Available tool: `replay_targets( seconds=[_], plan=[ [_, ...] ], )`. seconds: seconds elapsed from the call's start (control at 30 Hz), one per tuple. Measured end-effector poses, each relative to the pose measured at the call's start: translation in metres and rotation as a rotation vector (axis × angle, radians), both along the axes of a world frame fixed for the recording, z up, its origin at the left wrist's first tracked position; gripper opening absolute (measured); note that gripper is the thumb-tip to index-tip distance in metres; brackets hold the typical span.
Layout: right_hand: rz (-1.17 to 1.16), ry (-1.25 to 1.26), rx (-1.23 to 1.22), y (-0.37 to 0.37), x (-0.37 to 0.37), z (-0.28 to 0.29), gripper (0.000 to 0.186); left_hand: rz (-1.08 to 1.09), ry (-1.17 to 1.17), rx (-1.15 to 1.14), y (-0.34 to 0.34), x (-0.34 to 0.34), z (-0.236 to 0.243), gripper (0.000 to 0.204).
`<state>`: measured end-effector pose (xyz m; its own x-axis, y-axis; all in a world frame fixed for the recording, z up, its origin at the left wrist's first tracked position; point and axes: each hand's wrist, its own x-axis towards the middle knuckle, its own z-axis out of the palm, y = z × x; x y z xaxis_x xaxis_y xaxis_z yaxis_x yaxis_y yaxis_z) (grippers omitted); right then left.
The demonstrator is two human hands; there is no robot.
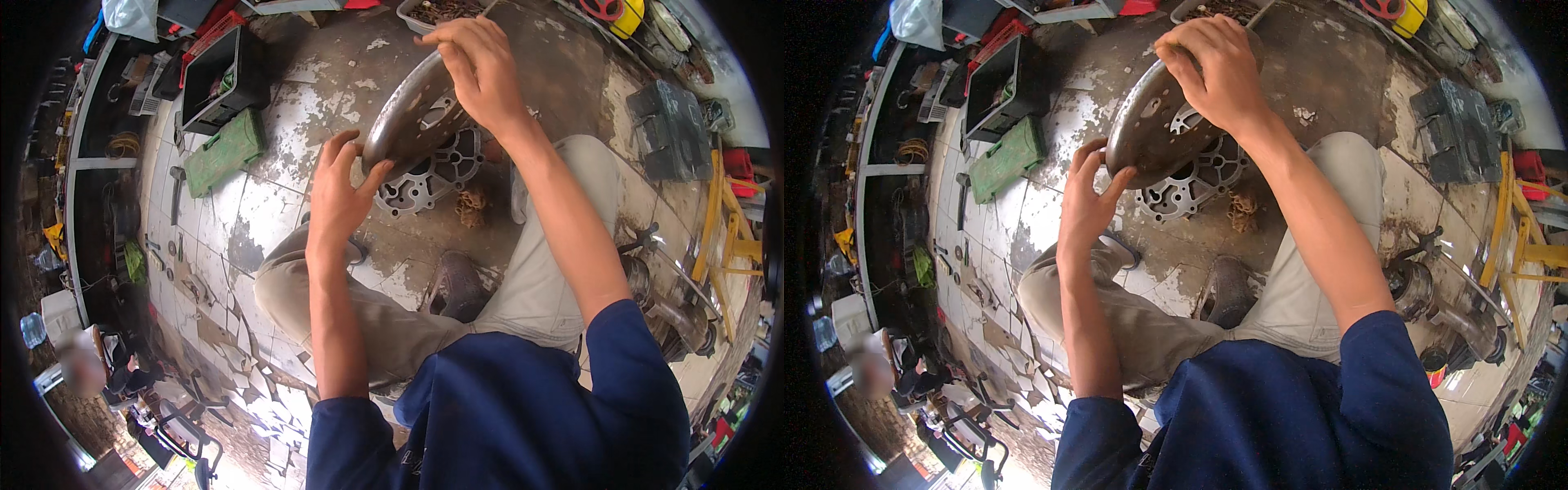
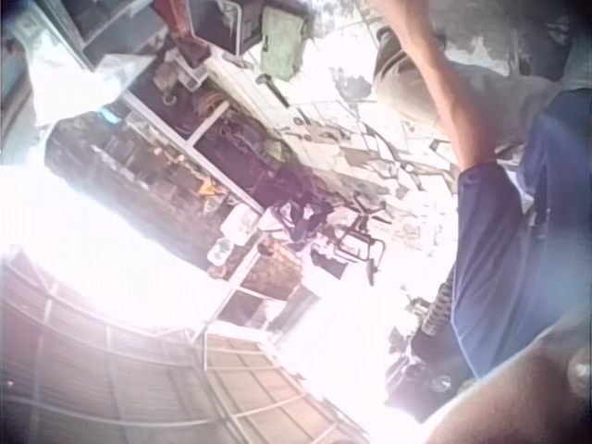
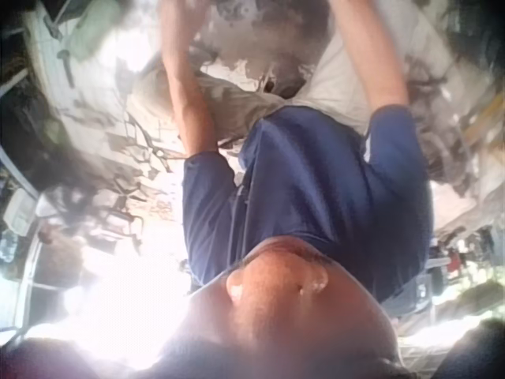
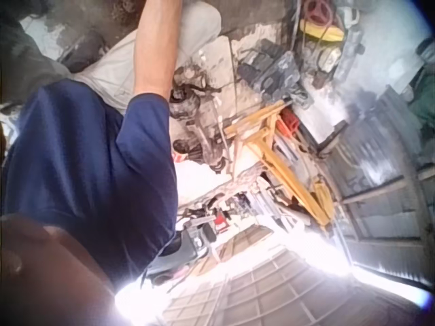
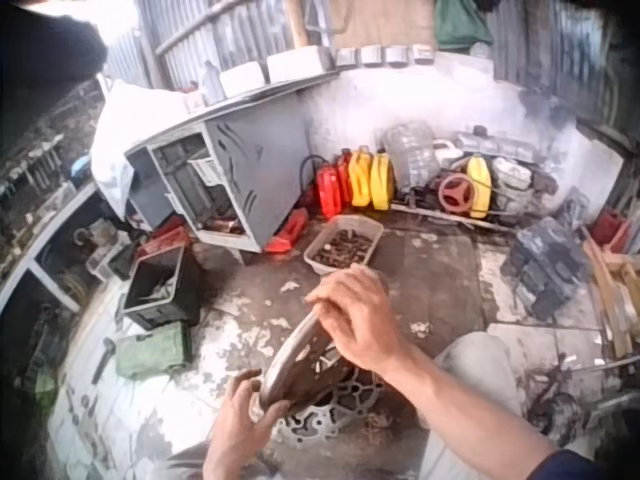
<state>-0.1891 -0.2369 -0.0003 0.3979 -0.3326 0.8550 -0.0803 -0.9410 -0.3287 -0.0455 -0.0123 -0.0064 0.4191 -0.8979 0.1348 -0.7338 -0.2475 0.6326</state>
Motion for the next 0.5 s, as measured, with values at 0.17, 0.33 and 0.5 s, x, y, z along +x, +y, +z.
replay_targets(
  seconds=[0.17, 0.33, 0.5],
  plan=[
    [-0.006, 0.076, -0.056, 0.028, 0.005, 0.008, 0.019, 0.009, 0.113, -0.210, -0.012, -0.006, -0.011, 0.051],
    [0.136, 0.116, -0.122, 0.036, 0.008, 0.012, 0.027, 0.127, 0.395, 0.021, -0.005, -0.005, 0.000, 0.035],
    [0.104, 0.068, 0.047, 0.019, -0.001, 0.002, 0.026, 0.172, 0.289, 0.171, 0.021, 0.010, -0.003, 0.032]
  ],
)
